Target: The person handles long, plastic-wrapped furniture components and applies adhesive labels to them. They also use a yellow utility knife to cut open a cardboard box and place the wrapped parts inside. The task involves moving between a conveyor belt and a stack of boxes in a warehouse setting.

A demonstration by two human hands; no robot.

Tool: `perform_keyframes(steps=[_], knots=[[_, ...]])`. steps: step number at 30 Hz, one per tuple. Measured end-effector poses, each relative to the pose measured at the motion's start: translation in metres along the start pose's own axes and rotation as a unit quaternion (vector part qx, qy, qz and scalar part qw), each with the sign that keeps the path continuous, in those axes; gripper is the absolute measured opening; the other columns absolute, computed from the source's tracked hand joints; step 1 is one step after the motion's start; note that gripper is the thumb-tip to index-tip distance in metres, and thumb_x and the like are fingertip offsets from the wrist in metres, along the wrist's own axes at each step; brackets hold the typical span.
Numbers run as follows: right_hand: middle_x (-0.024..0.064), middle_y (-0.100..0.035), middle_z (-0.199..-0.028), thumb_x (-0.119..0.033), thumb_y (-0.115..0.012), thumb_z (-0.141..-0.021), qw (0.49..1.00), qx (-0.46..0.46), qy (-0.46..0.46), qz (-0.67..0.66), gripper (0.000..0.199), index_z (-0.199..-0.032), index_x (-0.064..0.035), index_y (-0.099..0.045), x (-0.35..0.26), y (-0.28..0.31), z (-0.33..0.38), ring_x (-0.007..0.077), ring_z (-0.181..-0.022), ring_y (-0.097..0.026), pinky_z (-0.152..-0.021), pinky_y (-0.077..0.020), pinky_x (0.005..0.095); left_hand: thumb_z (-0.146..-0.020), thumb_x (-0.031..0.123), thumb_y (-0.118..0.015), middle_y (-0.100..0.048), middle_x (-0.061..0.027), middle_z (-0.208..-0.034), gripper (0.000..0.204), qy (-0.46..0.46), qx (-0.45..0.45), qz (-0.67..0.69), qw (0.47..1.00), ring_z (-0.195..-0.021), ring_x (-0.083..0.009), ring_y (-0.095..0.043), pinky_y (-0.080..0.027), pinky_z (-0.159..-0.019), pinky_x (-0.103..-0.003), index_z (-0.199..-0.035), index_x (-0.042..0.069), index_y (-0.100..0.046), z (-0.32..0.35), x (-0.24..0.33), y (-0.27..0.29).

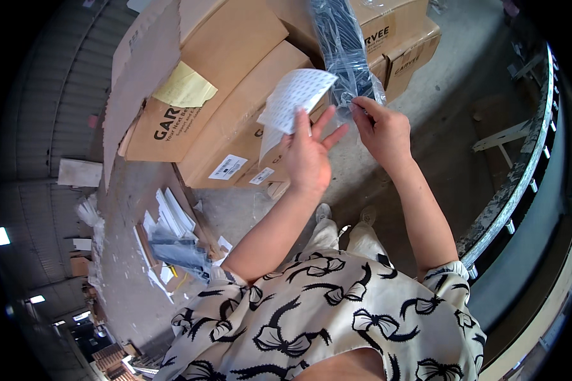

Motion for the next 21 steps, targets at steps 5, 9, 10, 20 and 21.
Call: perform_keyframes(steps=[5, 9, 10, 20, 21], knots=[[0.0083, -0.063, -0.064, -0.022, -0.062, -0.078, 0.997, -0.043, -0.025, 0.059, 0.011, -0.085, -0.0138, -0.066, -0.003, 0.004, -0.012, 0.0276, -0.058, -0.061, -0.053, -0.0478, 0.0367, -0.093, 0.025, -0.050, -0.049, -0.0098, -0.118, 0.032, -0.016, -0.013, -0.013, 1.000, -0.112, -0.0221, -0.048, -0.050, -0.086, -0.046, -0.115, 0.002, -0.045, -0.012, -0.009, -0.006], [0.0078, -0.063, -0.063, -0.025, -0.062, -0.078, 0.993, -0.060, -0.011, 0.100, 0.013, -0.085, -0.0145, -0.065, 0.003, 0.002, -0.016, 0.0279, -0.060, -0.062, -0.055, -0.0480, 0.0385, -0.092, 0.026, -0.051, -0.051, -0.0085, -0.117, 0.035, -0.043, -0.069, -0.007, 0.997, -0.112, -0.0206, -0.049, -0.048, -0.088, -0.044, -0.115, 0.000, -0.047, -0.026, -0.003, -0.007], [0.0078, -0.063, -0.063, -0.026, -0.062, -0.078, 0.993, -0.060, -0.013, 0.097, 0.014, -0.085, -0.0147, -0.065, 0.004, 0.002, -0.017, 0.0280, -0.060, -0.062, -0.056, -0.0481, 0.0389, -0.092, 0.026, -0.052, -0.051, -0.0082, -0.117, 0.034, -0.043, -0.080, -0.017, 0.996, -0.112, -0.0205, -0.049, -0.047, -0.090, -0.044, -0.114, 0.000, -0.048, -0.027, -0.002, -0.010], [0.0117, -0.063, -0.065, -0.031, -0.060, -0.079, 0.975, -0.141, -0.042, 0.169, 0.019, -0.089, -0.0156, -0.066, -0.001, -0.008, -0.025, 0.0291, -0.065, -0.062, -0.060, -0.0488, 0.0406, -0.091, 0.026, -0.054, -0.055, -0.0082, -0.115, 0.034, -0.121, -0.149, -0.109, 0.975, -0.106, -0.0141, -0.050, -0.040, -0.096, -0.037, -0.111, -0.001, -0.055, -0.030, 0.001, -0.015], [0.0122, -0.063, -0.066, -0.030, -0.060, -0.079, 0.971, -0.152, -0.023, 0.183, 0.019, -0.090, -0.0157, -0.067, -0.001, -0.009, -0.027, 0.0294, -0.066, -0.062, -0.060, -0.0490, 0.0406, -0.091, 0.025, -0.054, -0.056, -0.0085, -0.113, 0.032, -0.130, -0.142, -0.111, 0.975, -0.103, -0.0132, -0.051, -0.042, -0.095, -0.034, -0.109, -0.001, -0.056, -0.029, 0.001, -0.012]])
Point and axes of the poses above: each hand's wrist, its own z-axis away from the middle knuckle, its own y-axis out of the back of the hand, x = y × z, the point moved 3 cm from there along -z, towards the middle knuckle
